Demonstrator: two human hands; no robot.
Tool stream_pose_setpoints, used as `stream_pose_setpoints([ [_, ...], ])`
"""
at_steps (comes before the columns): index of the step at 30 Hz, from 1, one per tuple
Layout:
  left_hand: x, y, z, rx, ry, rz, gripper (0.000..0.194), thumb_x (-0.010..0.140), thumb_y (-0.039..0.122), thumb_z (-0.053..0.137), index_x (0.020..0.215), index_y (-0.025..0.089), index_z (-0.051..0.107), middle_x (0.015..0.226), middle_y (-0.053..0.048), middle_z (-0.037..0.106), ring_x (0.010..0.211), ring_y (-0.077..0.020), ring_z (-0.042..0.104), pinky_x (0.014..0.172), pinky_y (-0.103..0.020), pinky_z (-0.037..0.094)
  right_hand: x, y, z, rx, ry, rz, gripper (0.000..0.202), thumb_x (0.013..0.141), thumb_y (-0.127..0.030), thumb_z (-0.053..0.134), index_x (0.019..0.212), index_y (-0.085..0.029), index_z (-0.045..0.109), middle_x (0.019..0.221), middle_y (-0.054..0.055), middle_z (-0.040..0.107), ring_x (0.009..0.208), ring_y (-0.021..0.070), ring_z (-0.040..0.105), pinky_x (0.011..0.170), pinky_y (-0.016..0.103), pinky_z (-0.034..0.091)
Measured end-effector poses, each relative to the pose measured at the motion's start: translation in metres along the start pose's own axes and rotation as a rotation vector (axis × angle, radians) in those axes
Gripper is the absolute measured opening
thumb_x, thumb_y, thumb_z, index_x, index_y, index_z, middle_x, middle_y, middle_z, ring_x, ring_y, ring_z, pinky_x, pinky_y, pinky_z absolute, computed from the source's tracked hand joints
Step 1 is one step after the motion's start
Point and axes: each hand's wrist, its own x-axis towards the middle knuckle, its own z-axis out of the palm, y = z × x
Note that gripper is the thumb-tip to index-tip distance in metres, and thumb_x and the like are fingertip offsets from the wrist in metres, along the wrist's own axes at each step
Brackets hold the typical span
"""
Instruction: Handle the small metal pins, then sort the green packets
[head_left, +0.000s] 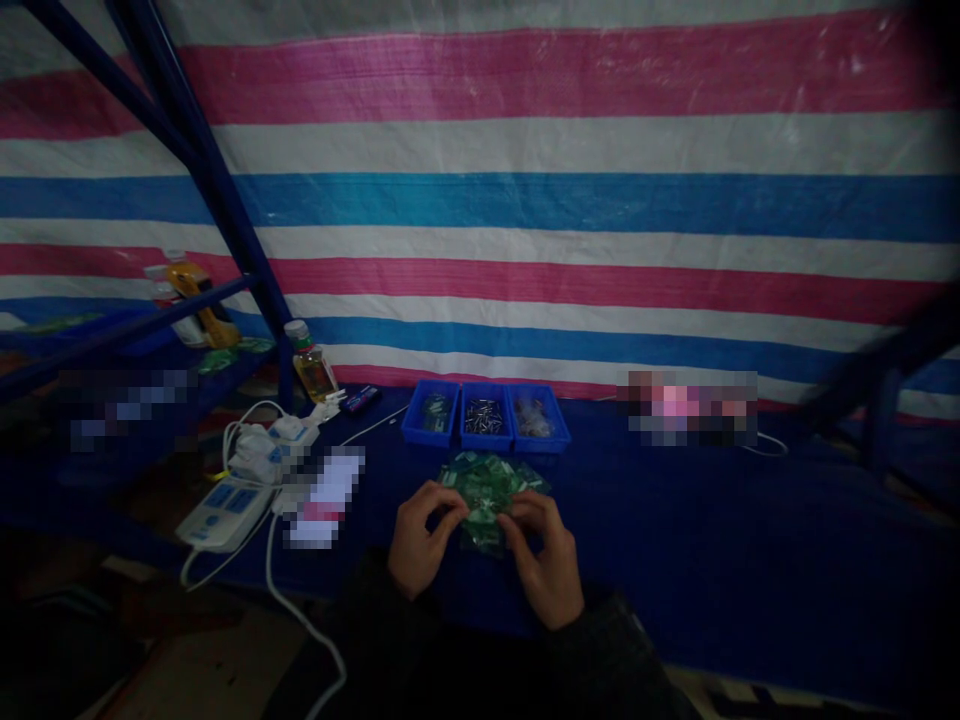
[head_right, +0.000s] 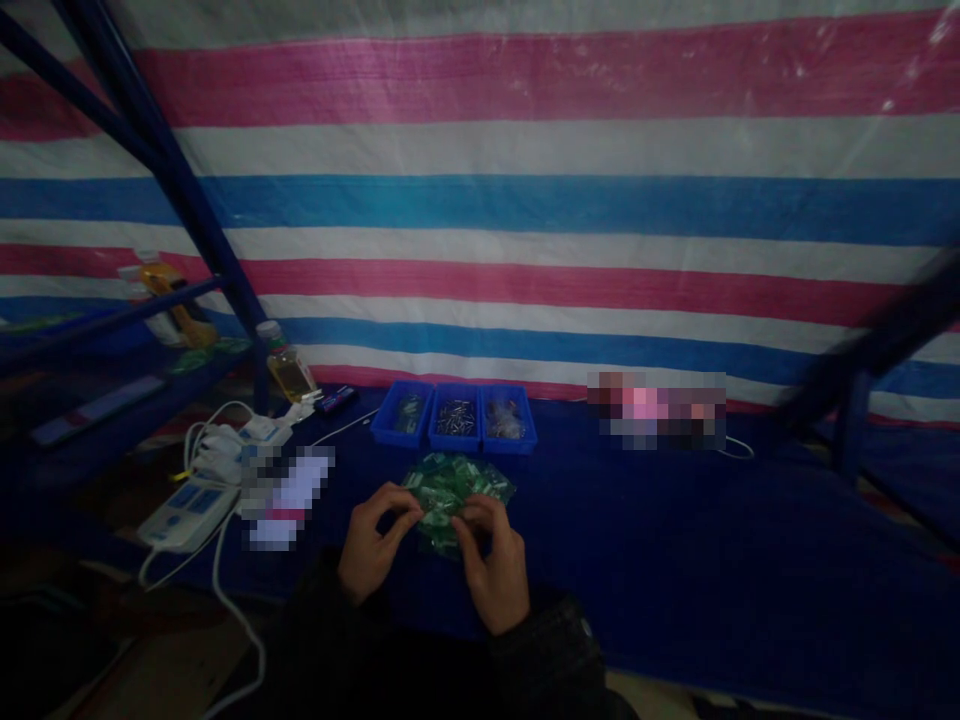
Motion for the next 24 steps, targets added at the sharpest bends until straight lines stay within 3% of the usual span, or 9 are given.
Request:
stream_pose_setpoints([
  [3, 0.002, 0.0011, -0.0016, 0.004, -0.054, 0.038, 0.017, 0.098, 0.022, 0.061, 0.09, 0.02, 0.077, 0.089, -0.006, 0.074, 0.089, -0.0208, 0.067, 0.083, -0.033, 0.052, -0.0014, 0.0021, 0.0018, 0.017, -0.013, -0.005, 0.015, 0.097, -0.031, 0.06, 0.109, -0.022, 0.058, 0.082, 0.001, 0.069, 0.068, 0.0173, 0.068, 0.065, 0.028, 0.055],
  [7, 0.0035, 0.001, -0.0024, -0.004, -0.063, 0.075, 0.02, 0.099, 0.021, 0.059, 0.099, 0.022, 0.08, 0.095, -0.008, 0.077, 0.097, -0.0234, 0.067, 0.087, -0.036, 0.053, -0.0014, 0.0031, 0.0019, 0.045, 0.027, -0.016, 0.025, 0.098, -0.029, 0.059, 0.121, -0.022, 0.054, 0.079, -0.001, 0.068, 0.065, 0.0164, 0.066, 0.066, 0.029, 0.055],
  [13, 0.0029, 0.0003, -0.0033, 0.012, -0.03, 0.094, 0.012, 0.093, 0.02, 0.069, 0.094, 0.022, 0.08, 0.089, -0.008, 0.075, 0.091, -0.0228, 0.065, 0.081, -0.034, 0.053, -0.0005, -0.004, -0.0056, -0.035, -0.057, -0.049, 0.016, 0.101, -0.028, 0.052, 0.101, -0.021, 0.067, 0.08, 0.002, 0.07, 0.067, 0.0173, 0.067, 0.067, 0.029, 0.053],
  [19, 0.0029, 0.003, -0.005, 0.053, 0.017, 0.12, 0.011, 0.093, 0.024, 0.068, 0.09, 0.022, 0.079, 0.094, -0.009, 0.073, 0.095, -0.0244, 0.063, 0.079, -0.035, 0.052, 0.0004, -0.0052, -0.0046, -0.061, -0.049, -0.072, 0.016, 0.098, -0.025, 0.055, 0.107, -0.021, 0.068, 0.082, 0.003, 0.072, 0.068, 0.0178, 0.068, 0.066, 0.028, 0.054],
  [24, -0.0001, -0.0001, -0.0009, 0.004, 0.052, 0.047, 0.008, 0.09, 0.024, 0.071, 0.087, 0.018, 0.074, 0.087, -0.006, 0.071, 0.075, -0.0173, 0.064, 0.07, -0.028, 0.052, 0.0053, -0.0046, -0.0027, -0.086, -0.012, -0.137, 0.016, 0.099, -0.028, 0.056, 0.093, -0.021, 0.069, 0.089, 0.007, 0.069, 0.08, 0.0207, 0.067, 0.07, 0.031, 0.054],
])
